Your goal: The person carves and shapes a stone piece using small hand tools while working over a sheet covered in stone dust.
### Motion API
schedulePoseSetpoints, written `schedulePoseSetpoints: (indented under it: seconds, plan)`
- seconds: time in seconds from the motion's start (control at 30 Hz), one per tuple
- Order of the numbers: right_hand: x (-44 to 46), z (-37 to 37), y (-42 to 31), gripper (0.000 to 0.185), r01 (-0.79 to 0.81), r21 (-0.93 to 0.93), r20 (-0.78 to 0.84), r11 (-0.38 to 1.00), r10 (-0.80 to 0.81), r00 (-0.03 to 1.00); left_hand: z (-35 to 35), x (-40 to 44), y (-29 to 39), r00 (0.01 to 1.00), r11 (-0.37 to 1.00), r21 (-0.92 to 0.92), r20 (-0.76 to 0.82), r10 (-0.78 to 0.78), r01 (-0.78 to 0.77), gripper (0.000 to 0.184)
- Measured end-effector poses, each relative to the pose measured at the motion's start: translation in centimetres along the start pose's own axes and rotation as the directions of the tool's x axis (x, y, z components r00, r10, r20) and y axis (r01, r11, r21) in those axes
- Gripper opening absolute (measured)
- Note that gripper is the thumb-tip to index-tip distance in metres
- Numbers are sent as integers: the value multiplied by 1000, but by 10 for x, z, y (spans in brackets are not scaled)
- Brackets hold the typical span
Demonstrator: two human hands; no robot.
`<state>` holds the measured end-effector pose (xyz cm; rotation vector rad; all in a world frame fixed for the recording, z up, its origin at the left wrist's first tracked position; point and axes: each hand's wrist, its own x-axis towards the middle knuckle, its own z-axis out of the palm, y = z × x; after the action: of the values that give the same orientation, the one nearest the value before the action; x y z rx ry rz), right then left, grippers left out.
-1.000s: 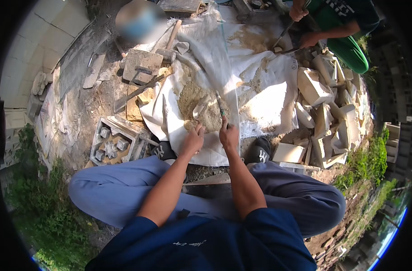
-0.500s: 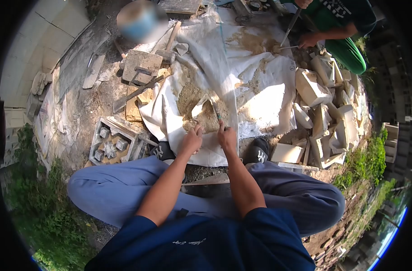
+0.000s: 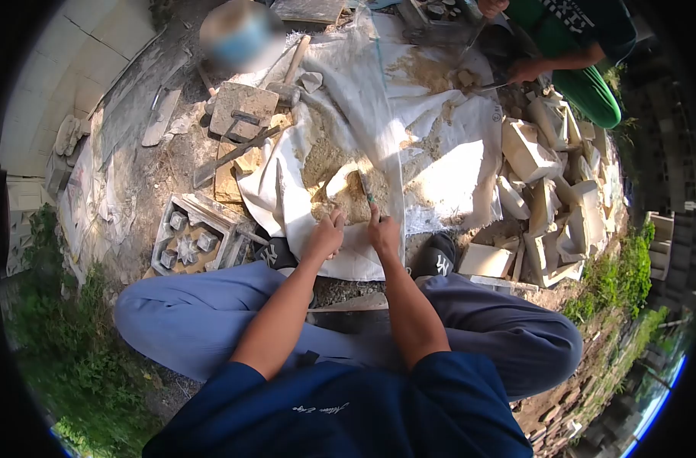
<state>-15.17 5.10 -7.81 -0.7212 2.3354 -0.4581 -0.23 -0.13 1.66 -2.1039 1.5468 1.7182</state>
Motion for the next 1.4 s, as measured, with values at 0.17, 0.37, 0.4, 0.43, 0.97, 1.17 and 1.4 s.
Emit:
schedulePoseSetpoints:
  seconds: [0.17,0.37,0.4,0.43,0.97,1.17,1.4]
  plan:
    - [-11,-25,-21,81,1,83,-3,997,-1,1000,9,11,-14,1000,1000,3,-11,23,-23,49]
    - [8,3,15,86,5,-18,44,1000,-4,999,7,7,-6,1000,1000,29,-14,-6,7,48]
    - [4,-6,7,87,-23,-24,98,999,25,995,3,7,-3,1000,999,36,-17,1,0,48]
    - [9,-1,8,87,-22,-16,95,1000,24,995,1,7,-1,1000,999,32,-7,-11,11,48]
    - [-28,5,6,80,-20,-8,29,1000,20,999,8,11,-9,1000,1000,-21,-3,6,-6,46]
    - [-23,-6,7,81,12,27,54,1000,-14,998,1,-4,2,1000,998,-54,14,-10,10,47]
    - [-29,-28,-25,78,111,162,-68,981,-101,993,4,3,-4,998,996,-68,-22,59,-61,41]
